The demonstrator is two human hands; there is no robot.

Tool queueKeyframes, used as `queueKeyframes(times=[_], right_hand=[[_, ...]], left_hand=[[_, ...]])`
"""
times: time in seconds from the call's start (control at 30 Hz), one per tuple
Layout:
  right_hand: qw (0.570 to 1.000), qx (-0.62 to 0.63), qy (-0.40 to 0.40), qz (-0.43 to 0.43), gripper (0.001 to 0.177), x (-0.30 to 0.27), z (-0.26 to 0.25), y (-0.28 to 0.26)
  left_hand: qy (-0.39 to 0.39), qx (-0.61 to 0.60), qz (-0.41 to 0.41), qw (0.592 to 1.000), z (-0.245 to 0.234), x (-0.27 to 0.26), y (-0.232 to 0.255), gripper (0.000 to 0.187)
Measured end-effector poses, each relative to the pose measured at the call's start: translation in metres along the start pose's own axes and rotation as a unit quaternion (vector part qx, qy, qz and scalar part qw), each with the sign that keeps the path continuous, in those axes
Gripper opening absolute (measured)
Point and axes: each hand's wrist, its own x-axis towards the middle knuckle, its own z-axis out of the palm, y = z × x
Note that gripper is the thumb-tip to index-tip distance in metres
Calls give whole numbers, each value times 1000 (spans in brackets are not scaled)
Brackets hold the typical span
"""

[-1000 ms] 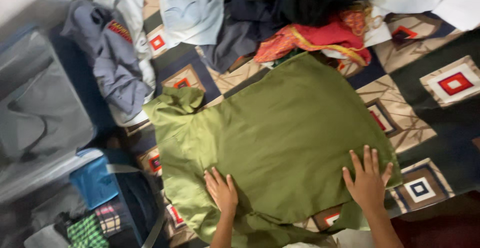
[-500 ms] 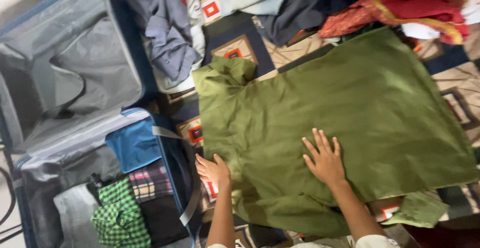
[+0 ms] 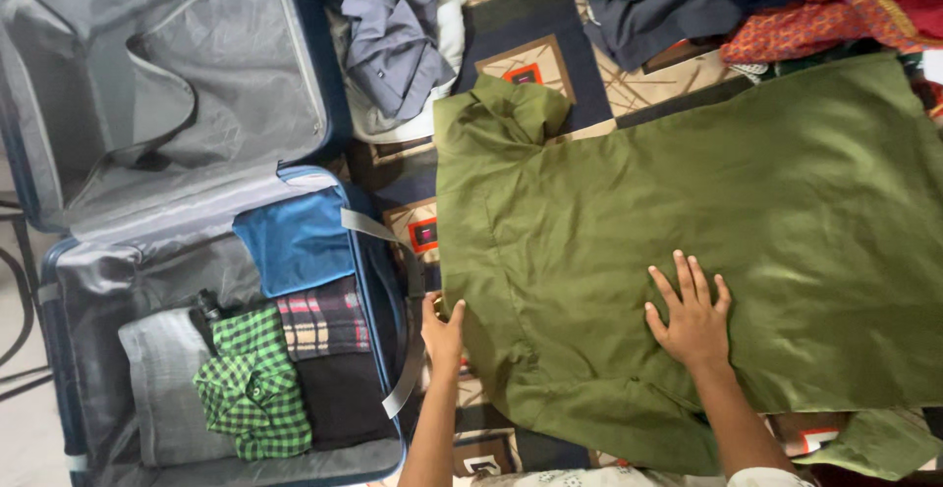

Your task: The person folds a green collared shirt and places it into an open suitcase alongside other folded clothing.

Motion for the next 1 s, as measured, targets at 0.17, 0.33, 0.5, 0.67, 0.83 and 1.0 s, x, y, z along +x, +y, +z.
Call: queueKeyframes(times=[0.17, 0.33, 0.5, 0.67, 0.83, 1.0], right_hand=[[1000, -16, -1, 3, 63, 1, 0, -1], [1000, -4, 16, -2, 62, 3, -3, -3], [1000, -3, 11, 4, 62, 3, -3, -4], [997, 74, 28, -9, 60, 5, -5, 1], [992, 74, 14, 101, 53, 39, -1, -40], [979, 134, -50, -147, 65, 106, 1, -48]], left_hand=[[80, 111, 35, 990, -24, -9, 55, 41], [57, 344, 101, 932, -9, -9, 96, 69], [-88, 233, 332, 910, 58, -9, 104, 63], [-81, 298, 289, 906, 129, 32, 104, 71], [-26, 361, 249, 898, 130, 59, 90, 72], [-31, 369, 226, 901, 134, 60, 92, 73]])
